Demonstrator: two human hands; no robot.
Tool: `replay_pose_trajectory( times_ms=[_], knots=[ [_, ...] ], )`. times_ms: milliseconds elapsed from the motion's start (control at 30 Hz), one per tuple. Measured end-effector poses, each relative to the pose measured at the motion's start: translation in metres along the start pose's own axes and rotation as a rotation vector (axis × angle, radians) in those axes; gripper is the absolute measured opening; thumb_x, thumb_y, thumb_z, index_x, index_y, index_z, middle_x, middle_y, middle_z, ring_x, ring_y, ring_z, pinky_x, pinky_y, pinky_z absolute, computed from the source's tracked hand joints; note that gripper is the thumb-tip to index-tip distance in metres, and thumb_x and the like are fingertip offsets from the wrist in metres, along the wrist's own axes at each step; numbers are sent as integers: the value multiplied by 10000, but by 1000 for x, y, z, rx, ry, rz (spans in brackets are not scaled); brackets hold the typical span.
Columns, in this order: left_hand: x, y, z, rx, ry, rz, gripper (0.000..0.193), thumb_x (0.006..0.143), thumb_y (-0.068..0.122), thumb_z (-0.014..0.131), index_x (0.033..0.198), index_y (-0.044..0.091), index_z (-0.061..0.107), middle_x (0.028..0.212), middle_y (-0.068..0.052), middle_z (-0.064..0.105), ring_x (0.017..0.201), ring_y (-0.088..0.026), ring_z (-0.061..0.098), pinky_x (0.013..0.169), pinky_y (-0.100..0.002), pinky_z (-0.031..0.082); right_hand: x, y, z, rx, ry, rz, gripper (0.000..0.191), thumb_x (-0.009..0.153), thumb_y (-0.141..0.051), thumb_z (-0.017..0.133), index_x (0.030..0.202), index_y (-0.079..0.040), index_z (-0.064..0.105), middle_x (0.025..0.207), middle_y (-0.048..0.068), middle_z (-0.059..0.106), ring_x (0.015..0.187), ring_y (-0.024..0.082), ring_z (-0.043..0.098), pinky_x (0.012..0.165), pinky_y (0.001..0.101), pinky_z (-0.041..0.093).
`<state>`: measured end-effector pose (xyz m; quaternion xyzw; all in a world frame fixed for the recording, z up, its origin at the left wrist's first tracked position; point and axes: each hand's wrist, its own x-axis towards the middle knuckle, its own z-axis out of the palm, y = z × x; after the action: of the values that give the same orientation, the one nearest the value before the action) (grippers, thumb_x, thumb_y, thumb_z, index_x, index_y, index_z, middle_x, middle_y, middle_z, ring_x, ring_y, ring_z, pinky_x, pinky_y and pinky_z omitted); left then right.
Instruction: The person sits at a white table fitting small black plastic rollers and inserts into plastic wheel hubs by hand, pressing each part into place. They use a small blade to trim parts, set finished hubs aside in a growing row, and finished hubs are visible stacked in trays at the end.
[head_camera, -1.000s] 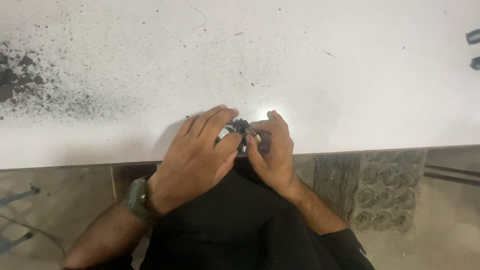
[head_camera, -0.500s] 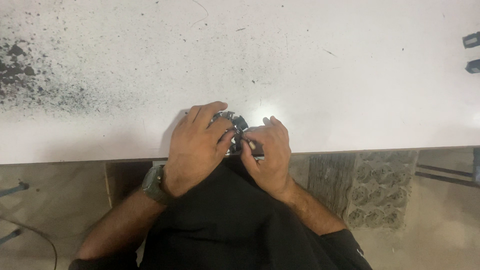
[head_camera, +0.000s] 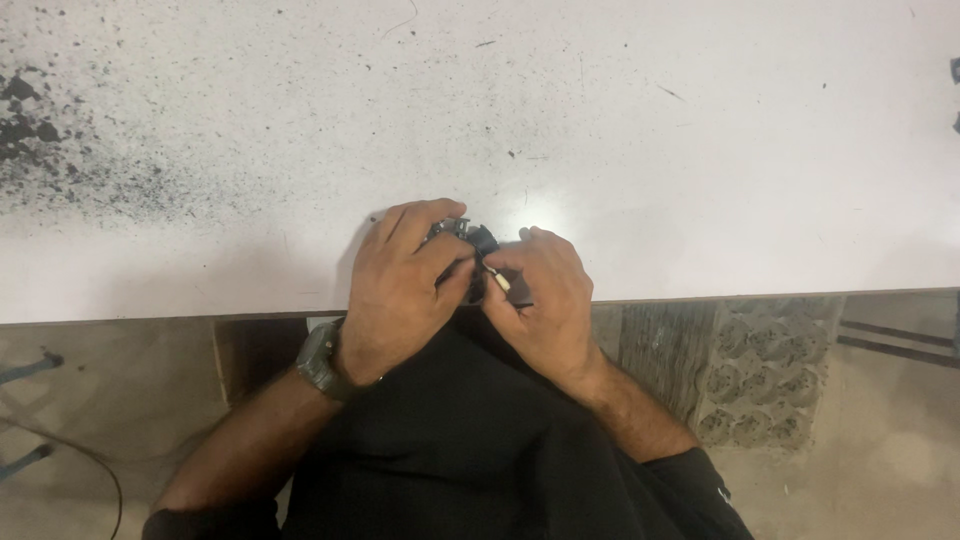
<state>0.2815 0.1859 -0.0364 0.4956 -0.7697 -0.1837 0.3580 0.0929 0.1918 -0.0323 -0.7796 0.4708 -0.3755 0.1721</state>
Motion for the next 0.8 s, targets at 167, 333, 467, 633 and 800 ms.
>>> replay_pose_trajectory(
  times_ms=[167,333,467,633,800],
  knots=[
    [-2,-1,11,-17,55,-45,127,861,93,778,930,65,674,1288,-71,638,1145,-255,598,973,-450,457,-5,3,1,13,24,14,231,834,-17,779,1026,-65,659,988,83,708,1018,340,689,1049,475,539],
    [-4,-3,13,-45,84,-73,147,814,47,754,891,47,629,1245,-94,624,1132,-285,593,967,-453,469,-8,2,5,31,34,-35,229,871,-14,775,1044,-65,634,993,84,709,992,298,705,1080,511,542],
    [-5,-5,14,-74,133,-62,152,822,24,733,926,33,622,1236,-99,618,1130,-287,593,976,-444,479,-8,-2,9,-15,50,-81,257,848,2,781,1045,-58,628,989,95,703,1012,324,701,1065,512,533],
    [-8,-7,14,-57,156,-40,152,834,18,720,946,14,618,1234,-117,616,1131,-293,589,976,-443,484,-8,-4,14,-68,42,-112,292,834,53,788,1058,-54,635,986,98,697,1043,330,710,1078,525,525],
    [-8,-8,12,-40,160,-31,141,841,21,718,948,17,627,1235,-121,619,1117,-284,591,969,-440,492,-10,-4,19,-111,44,-119,310,812,85,772,1059,-48,642,983,106,692,1077,345,719,1117,560,502]
  ],
)
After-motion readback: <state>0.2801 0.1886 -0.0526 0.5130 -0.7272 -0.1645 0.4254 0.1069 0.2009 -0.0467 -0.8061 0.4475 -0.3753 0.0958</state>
